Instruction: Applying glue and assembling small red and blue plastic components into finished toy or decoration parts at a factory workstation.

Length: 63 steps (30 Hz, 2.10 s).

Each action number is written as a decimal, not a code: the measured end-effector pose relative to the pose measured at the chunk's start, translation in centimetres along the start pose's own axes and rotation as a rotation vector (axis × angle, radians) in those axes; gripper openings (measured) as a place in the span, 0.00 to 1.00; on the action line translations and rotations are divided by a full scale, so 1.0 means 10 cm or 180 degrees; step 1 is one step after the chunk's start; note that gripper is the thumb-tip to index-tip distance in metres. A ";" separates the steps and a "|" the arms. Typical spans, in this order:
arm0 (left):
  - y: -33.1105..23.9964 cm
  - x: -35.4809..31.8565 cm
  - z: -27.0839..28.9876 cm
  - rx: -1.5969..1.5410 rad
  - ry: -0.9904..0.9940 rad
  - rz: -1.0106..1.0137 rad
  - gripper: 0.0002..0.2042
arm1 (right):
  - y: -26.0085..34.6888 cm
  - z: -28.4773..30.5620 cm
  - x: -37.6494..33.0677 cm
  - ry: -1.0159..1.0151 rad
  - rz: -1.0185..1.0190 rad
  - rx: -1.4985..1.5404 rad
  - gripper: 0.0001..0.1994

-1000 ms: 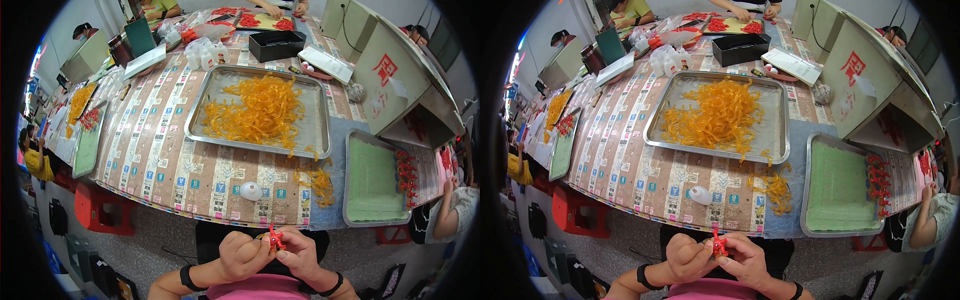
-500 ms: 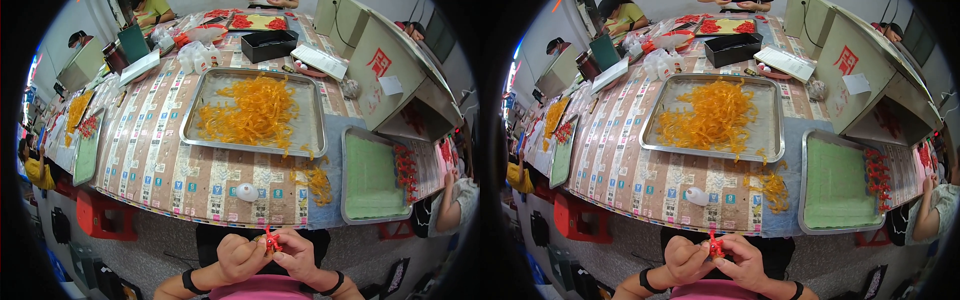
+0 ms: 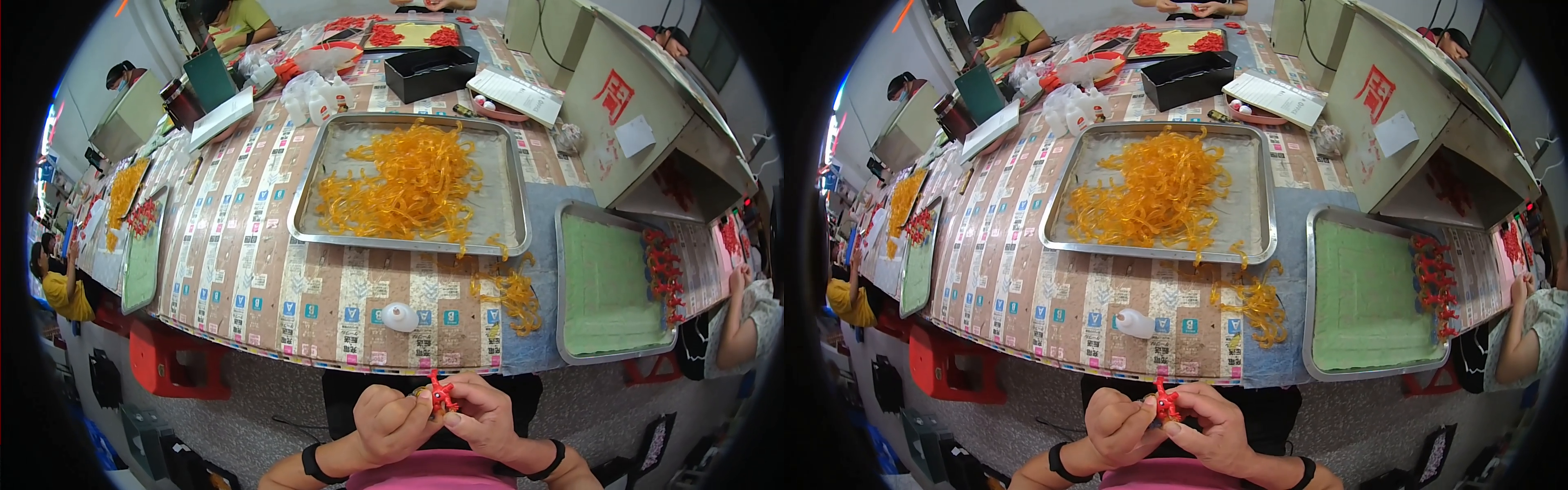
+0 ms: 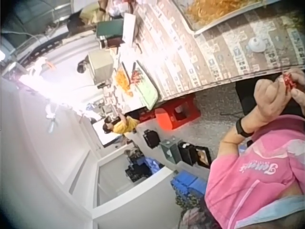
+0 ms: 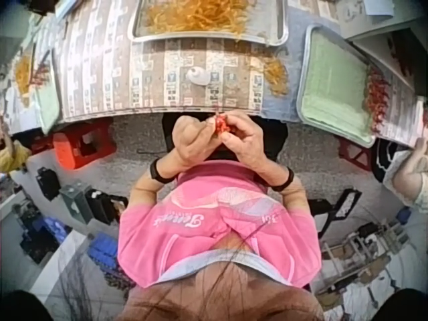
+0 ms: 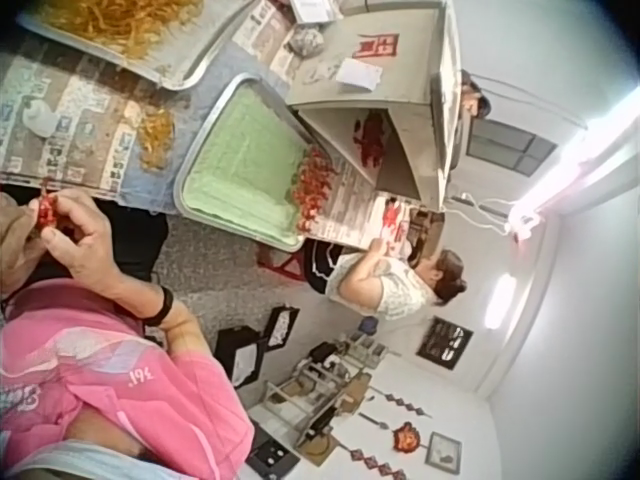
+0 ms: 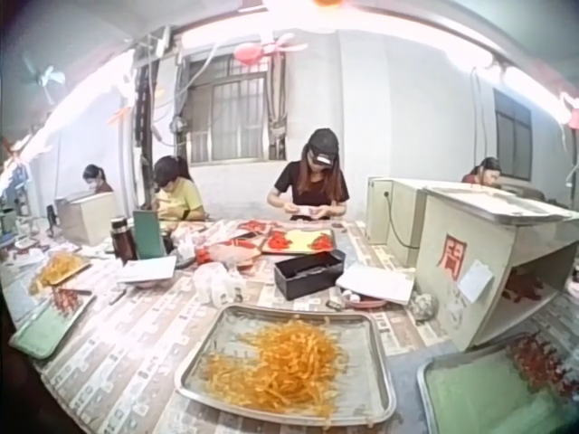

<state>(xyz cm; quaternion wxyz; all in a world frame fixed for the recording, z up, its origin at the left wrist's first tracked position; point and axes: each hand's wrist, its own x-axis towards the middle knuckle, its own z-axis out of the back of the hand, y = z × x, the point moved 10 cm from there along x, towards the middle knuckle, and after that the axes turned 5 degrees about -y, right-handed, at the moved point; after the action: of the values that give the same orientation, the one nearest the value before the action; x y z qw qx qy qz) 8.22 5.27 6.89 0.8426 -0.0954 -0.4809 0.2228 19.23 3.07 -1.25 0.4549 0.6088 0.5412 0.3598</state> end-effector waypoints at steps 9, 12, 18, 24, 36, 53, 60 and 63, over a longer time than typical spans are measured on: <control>0.00 -0.03 -0.01 0.0009 0.0072 0.0089 0.20 | 0.02 0.00 -0.01 -0.0047 0.0054 -0.0046 0.17; 0.00 -0.03 0.00 0.0013 0.0065 0.0075 0.20 | 0.02 -0.01 -0.01 -0.0027 0.0057 -0.0077 0.17; 0.01 -0.04 0.02 -0.0045 0.0080 0.0141 0.20 | 0.03 -0.02 -0.01 -0.0015 0.0042 -0.0108 0.18; 0.20 -0.04 0.01 -0.0561 0.0020 0.1018 0.16 | 0.04 -0.01 0.02 0.0037 -0.0010 -0.0394 0.20; 0.48 -0.68 -0.58 -0.4102 0.0155 0.4437 0.11 | 0.26 0.15 0.02 -0.0031 0.0558 -0.1453 0.10; 0.33 -0.71 -0.76 -0.4612 0.0546 0.5165 0.11 | 0.25 0.27 0.03 0.0007 0.0062 -0.0823 0.07; 0.34 -0.70 -0.76 -0.4634 0.0449 0.5159 0.12 | 0.25 0.25 0.04 0.0002 0.0118 -0.0786 0.06; 0.27 -0.75 -0.84 -0.5334 0.0648 0.5397 0.13 | 0.14 0.27 0.04 -0.0142 -0.0244 -0.0170 0.07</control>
<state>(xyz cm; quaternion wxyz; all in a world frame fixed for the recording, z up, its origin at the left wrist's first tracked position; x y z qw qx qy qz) 11.33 4.60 -4.31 0.1372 -0.9190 -0.1915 0.3163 22.27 3.04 -0.84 0.4964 0.5832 0.5441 0.3427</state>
